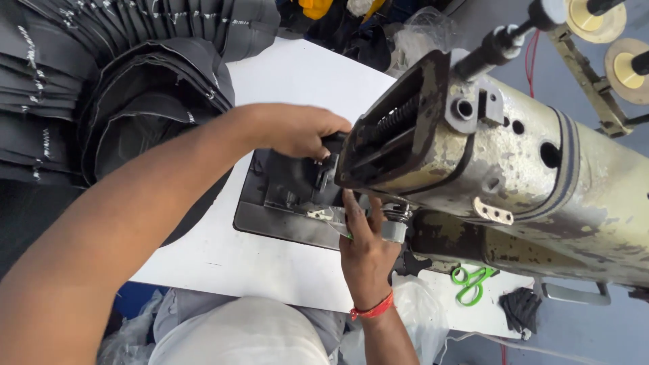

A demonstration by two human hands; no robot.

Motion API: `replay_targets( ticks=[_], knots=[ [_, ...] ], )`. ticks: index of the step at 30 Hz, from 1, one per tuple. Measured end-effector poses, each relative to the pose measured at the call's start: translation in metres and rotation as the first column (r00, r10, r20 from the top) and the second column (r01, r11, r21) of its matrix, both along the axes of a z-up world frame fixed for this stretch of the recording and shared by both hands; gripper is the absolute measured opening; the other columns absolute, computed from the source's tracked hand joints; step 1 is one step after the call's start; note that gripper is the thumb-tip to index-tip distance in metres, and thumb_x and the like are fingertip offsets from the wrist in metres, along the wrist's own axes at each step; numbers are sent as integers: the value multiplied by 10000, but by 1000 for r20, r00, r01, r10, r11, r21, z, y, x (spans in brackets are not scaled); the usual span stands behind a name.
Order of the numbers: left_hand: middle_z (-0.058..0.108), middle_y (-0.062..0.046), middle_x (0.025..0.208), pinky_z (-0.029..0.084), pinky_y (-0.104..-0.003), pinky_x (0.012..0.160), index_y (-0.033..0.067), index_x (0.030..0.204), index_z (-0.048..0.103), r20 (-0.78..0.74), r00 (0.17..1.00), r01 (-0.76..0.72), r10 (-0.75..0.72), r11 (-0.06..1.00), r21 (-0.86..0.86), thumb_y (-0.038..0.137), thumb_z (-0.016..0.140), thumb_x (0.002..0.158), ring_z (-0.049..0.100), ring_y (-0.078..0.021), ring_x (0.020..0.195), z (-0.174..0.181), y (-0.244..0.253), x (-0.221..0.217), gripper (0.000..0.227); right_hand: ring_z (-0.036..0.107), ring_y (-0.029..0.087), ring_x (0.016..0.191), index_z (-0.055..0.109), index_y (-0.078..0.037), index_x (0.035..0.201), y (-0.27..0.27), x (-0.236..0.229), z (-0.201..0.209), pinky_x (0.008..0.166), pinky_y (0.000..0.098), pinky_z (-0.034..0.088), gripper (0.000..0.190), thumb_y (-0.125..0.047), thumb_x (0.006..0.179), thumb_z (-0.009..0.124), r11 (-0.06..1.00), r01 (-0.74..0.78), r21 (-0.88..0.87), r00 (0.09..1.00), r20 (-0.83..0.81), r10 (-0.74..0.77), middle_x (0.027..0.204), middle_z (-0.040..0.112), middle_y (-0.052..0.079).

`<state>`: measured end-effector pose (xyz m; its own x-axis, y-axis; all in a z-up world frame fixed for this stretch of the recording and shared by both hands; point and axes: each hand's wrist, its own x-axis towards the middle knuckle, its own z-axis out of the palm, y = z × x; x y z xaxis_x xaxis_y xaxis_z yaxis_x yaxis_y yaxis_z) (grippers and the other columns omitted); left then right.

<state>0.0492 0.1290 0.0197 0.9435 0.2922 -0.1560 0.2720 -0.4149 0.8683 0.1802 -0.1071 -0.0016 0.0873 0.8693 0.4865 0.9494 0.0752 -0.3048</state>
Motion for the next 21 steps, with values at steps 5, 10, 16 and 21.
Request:
replay_targets(
  ticks=[5,10,16,21],
  knots=[
    [764,-51,1092,503,-366,909,79,1194,650,-119,992,-42,32,996,-81,42,697,867,684,-177,1014,17,6,12,332,703,375,1044,702,-183,1299,8,0,-1,842,435,545,705,77,645,726,999,38,-21,998,-40,-39,1251,686,218],
    [757,-56,1132,493,-380,936,93,1222,643,-114,992,-62,60,998,-17,69,707,870,687,-205,1069,25,5,9,359,702,364,1001,718,-181,1243,9,11,-4,832,429,556,533,58,768,751,998,60,-18,998,-30,-60,1115,718,149],
    [703,-126,1093,478,-453,910,80,1251,593,-111,977,-142,180,947,287,146,694,920,656,-336,1080,31,-22,-6,352,751,258,918,710,-126,1239,-21,9,-9,764,336,585,398,-4,860,700,999,-8,-32,946,-323,-3,1061,758,109],
    [669,-146,1015,514,-397,819,21,1100,612,700,493,-854,517,440,277,70,741,963,642,-300,933,67,-94,-44,195,644,153,698,762,-67,1159,-74,18,-58,624,282,520,281,-155,892,778,864,60,-499,684,-610,-400,805,712,99]
  ],
)
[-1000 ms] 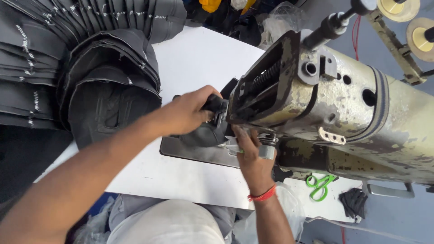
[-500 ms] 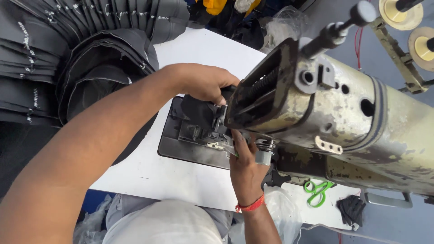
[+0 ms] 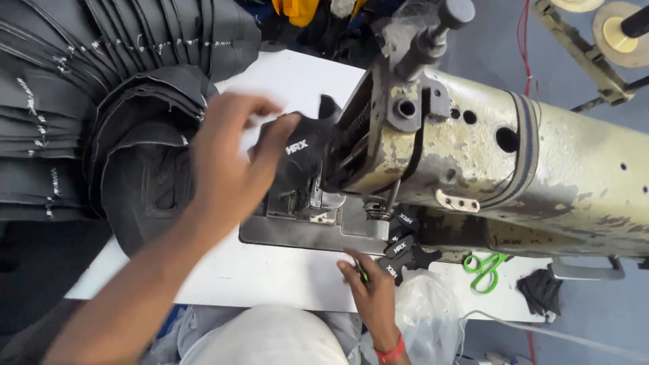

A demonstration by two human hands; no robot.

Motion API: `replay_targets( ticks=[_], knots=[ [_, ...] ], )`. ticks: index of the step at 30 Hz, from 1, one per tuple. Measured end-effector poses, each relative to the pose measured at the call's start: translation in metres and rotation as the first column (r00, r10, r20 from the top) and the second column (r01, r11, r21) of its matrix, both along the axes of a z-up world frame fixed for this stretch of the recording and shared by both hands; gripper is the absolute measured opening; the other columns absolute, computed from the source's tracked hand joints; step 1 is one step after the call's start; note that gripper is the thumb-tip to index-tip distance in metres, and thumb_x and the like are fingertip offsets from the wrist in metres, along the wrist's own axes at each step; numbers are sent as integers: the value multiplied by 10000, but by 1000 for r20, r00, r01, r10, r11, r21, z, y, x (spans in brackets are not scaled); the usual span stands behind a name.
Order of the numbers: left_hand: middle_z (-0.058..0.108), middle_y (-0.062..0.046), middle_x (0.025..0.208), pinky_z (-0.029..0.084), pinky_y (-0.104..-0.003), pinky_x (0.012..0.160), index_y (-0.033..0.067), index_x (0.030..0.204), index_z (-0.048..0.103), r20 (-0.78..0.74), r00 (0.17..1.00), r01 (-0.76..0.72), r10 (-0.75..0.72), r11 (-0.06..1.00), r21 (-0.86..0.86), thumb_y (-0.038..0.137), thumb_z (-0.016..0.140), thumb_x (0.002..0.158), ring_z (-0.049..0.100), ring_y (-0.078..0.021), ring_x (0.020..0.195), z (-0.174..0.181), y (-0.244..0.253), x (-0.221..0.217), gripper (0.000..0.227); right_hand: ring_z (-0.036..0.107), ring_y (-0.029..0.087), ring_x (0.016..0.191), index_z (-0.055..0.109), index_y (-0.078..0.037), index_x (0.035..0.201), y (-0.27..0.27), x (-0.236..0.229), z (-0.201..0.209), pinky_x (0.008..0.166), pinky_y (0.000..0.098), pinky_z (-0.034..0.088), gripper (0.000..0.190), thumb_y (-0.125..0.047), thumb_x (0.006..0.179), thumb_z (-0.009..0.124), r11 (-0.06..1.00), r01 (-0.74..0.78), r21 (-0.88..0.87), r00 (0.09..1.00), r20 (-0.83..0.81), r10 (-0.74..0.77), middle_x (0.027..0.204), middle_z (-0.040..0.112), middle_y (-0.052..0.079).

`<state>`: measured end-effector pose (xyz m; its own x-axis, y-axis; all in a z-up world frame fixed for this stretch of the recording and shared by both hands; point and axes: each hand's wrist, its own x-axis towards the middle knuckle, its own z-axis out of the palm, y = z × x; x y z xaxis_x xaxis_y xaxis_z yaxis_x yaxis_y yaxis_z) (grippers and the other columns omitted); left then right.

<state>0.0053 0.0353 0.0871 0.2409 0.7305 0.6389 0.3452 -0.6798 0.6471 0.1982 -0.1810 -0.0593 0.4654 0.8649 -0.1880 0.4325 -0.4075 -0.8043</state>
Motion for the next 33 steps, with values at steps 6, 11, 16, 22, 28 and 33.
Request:
replay_targets(
  ticks=[6,11,16,22,28,33],
  knots=[
    [654,-138,1215,586,-332,965,-109,1304,576,-56,523,852,-850,520,55,-67,388,1194,643,-240,1184,26,-105,-18,221,609,63,734,756,-20,1146,-59,36,-77,618,240,488,248,-140,933,713,996,91,-24,965,-245,-94,805,713,38],
    [672,-121,1164,582,-304,893,-88,1248,597,-8,738,675,-675,738,-23,-39,458,1144,668,-215,1085,40,-115,-51,179,524,98,588,781,-54,1146,-23,25,-34,520,274,428,258,-200,954,689,983,162,-92,979,-109,-171,712,681,33],
    [695,-101,1099,575,-270,800,-62,1176,623,41,910,414,-412,907,-72,-1,547,1081,700,-183,958,56,-108,-67,136,585,166,602,754,-50,1091,30,41,-9,531,321,471,205,-204,974,686,987,94,129,985,133,-111,794,696,87],
    [725,-74,1013,563,-228,676,-28,1079,656,66,997,52,-40,978,-201,54,663,996,740,-142,788,34,-98,-81,117,672,428,793,697,-36,1010,61,93,-62,641,488,521,147,-51,909,591,948,-257,189,763,642,79,982,718,202],
    [663,-49,1211,537,-278,480,57,1425,474,79,991,2,111,569,-823,122,728,850,734,-111,642,-66,-73,-66,632,669,469,862,677,-82,1050,70,112,-86,731,543,523,175,-237,1013,605,981,-180,-80,786,587,192,899,711,207],
    [746,-125,860,527,-302,553,44,1402,547,50,995,-25,85,711,-703,145,684,940,719,-150,618,-97,-37,-35,492,669,434,851,690,-64,1101,57,69,1,712,482,521,206,-129,920,615,981,-137,137,842,538,43,995,707,208]
  ],
)
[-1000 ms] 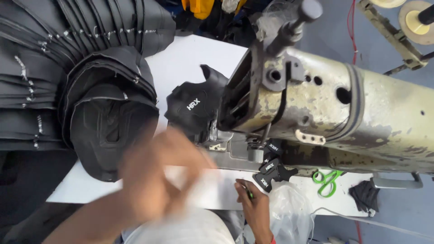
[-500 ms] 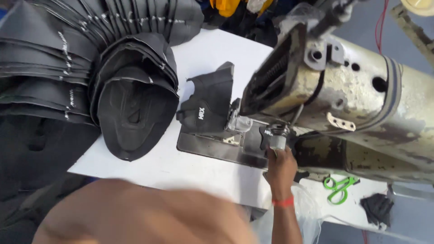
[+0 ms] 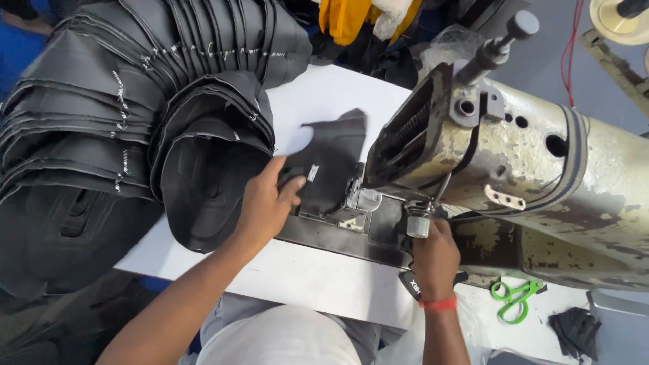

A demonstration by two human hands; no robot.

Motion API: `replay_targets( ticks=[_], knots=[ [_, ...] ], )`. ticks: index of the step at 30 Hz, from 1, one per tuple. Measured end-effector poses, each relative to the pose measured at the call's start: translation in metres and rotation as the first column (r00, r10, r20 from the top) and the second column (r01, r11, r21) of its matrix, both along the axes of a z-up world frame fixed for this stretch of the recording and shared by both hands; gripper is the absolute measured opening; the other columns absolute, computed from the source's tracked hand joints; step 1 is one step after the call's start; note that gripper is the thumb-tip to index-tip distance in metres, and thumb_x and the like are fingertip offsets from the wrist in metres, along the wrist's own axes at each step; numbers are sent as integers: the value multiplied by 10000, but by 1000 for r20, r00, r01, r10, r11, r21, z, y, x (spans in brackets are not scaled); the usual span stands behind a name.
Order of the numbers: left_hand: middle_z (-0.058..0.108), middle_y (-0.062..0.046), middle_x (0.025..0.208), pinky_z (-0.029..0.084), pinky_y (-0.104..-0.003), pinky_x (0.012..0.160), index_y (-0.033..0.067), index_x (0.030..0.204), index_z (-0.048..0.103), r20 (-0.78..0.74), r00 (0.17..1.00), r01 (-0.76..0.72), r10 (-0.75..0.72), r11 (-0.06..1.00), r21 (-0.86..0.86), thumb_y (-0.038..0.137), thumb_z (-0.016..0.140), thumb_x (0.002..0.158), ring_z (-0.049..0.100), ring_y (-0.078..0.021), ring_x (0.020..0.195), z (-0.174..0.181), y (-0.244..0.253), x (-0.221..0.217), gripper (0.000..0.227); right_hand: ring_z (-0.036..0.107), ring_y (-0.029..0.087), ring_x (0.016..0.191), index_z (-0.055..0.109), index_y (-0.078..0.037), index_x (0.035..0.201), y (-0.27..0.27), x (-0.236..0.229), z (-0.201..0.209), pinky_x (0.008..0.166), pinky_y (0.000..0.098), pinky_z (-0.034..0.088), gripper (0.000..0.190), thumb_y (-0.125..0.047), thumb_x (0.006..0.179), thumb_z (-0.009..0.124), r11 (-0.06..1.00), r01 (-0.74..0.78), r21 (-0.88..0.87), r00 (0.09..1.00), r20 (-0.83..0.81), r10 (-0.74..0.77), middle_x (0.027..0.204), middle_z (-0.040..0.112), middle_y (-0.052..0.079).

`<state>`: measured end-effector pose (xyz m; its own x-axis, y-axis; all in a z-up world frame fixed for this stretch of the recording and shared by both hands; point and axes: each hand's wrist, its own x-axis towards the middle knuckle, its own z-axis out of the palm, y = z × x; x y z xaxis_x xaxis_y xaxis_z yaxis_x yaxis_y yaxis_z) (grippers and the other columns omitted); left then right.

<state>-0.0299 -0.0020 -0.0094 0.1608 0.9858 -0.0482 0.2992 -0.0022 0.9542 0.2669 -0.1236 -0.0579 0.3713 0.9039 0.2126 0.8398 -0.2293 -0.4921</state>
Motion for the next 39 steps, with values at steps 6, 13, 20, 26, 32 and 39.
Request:
replay_targets(
  ticks=[6,13,20,26,32,39],
  knots=[
    [709,-153,916,548,-352,633,10,1286,551,-85,989,134,-117,964,228,134,712,955,739,-215,710,-24,42,4,388,620,178,656,667,-85,1210,-26,-26,36,610,338,495,281,-104,930,677,964,266,-11,892,-375,-250,772,652,81],
    [709,-158,1007,550,-345,729,52,1145,669,-185,948,-70,259,736,673,145,678,1028,712,-274,814,15,15,-68,150,478,73,574,700,-4,1102,-75,-17,-6,501,241,370,211,-129,936,734,931,340,-135,584,-746,-321,688,557,-4],
    [723,-110,660,557,-334,585,12,832,734,-266,949,-222,167,955,-195,562,568,973,703,-199,560,-13,56,-72,591,459,87,523,698,-7,1092,-73,-40,-7,450,251,343,257,-115,867,759,934,272,-231,402,-855,-328,677,565,1],
    [750,-113,649,576,-337,599,-34,723,720,-291,953,-144,87,973,-182,436,546,945,733,-205,558,-9,32,-80,548,604,141,511,750,41,1060,-91,-31,-41,447,303,454,241,-107,869,746,940,120,-320,472,-815,-337,642,672,94],
    [681,-119,550,497,-404,527,14,761,722,-255,821,416,-511,841,-347,314,688,827,654,-234,493,84,-51,-113,309,652,163,481,709,38,960,-115,-16,-33,435,295,466,175,-124,895,719,951,-155,-267,367,-910,-195,788,700,254],
    [640,-146,746,474,-419,645,10,948,663,-40,379,919,-925,381,-105,272,610,946,631,-318,678,133,-55,-64,267,547,71,470,607,20,875,-70,-53,91,408,251,390,247,-187,927,732,845,-461,270,16,-950,312,1418,591,349]
  ],
)
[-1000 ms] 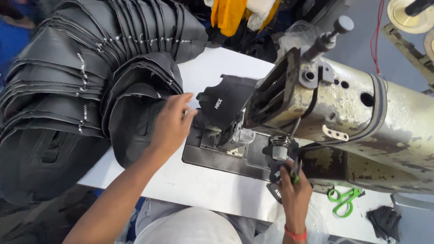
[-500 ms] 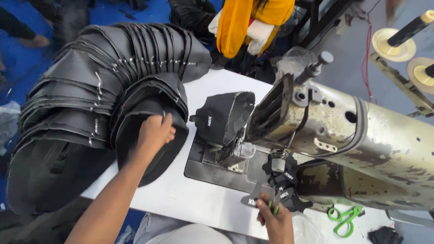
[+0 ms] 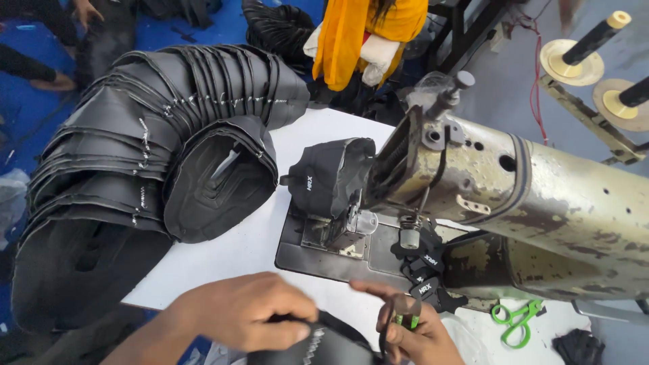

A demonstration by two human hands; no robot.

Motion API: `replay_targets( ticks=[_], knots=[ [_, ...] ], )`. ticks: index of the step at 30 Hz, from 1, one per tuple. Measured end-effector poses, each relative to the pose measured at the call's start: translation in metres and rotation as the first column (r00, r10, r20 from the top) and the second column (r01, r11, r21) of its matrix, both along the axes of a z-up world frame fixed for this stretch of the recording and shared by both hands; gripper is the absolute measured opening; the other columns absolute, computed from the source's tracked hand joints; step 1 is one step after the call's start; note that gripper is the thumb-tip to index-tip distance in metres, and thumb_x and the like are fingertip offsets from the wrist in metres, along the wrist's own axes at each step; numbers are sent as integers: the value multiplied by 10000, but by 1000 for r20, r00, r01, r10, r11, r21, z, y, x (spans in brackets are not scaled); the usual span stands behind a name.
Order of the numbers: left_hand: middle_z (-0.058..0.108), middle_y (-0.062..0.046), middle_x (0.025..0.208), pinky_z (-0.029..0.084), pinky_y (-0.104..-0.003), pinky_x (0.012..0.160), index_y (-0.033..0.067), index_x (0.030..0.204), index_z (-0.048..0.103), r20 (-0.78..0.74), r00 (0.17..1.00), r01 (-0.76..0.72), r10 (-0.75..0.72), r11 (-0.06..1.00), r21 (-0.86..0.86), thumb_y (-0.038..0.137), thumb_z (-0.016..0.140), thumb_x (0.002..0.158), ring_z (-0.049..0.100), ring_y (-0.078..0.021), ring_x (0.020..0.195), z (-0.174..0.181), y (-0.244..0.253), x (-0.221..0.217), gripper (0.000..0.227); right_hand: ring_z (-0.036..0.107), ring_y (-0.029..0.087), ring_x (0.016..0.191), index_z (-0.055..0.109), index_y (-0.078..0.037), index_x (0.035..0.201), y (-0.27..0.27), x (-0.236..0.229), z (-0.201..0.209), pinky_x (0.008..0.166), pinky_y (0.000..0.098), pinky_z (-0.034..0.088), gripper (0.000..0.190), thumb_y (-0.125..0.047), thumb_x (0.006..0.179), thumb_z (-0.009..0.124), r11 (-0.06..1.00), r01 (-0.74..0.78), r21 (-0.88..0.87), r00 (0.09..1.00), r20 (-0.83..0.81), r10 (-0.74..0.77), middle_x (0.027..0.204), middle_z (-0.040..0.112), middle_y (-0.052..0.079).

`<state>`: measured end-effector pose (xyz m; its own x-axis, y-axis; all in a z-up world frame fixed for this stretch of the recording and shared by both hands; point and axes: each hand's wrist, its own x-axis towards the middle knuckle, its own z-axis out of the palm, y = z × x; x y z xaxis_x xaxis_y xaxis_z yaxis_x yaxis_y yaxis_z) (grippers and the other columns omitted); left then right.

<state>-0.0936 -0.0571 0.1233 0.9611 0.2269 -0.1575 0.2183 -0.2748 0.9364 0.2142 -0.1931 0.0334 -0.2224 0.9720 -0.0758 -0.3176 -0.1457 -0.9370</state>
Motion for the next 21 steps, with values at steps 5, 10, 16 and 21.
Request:
replay_targets(
  ticks=[5,10,16,21],
  knots=[
    [680,-129,916,504,-440,723,26,1047,652,126,987,-114,103,990,82,270,578,989,671,-327,844,7,6,31,262,414,58,437,593,9,961,-26,46,-8,399,236,304,182,-148,962,686,976,86,-199,995,63,-75,1212,687,409],
    [664,-116,946,488,-441,770,31,1065,620,123,978,-185,168,974,135,274,531,1032,664,-320,910,5,8,47,261,351,49,381,570,-17,1040,-28,60,21,351,225,243,161,-132,938,619,877,395,-274,918,144,-369,1077,732,381],
    [660,-136,909,492,-443,758,32,1058,622,85,963,-264,256,959,108,312,525,1038,658,-336,871,-7,7,56,297,407,74,387,584,13,1104,-26,51,9,356,237,285,158,-110,1006,598,948,271,-168,962,22,-271,912,653,165],
    [714,-151,904,528,-445,749,56,1071,666,-38,969,-239,246,961,138,492,804,790,693,-340,887,-13,10,61,536,443,63,518,631,7,1045,-12,34,22,443,236,324,142,-109,963,639,918,393,-53,848,407,-339,688,534,11]
  ],
)
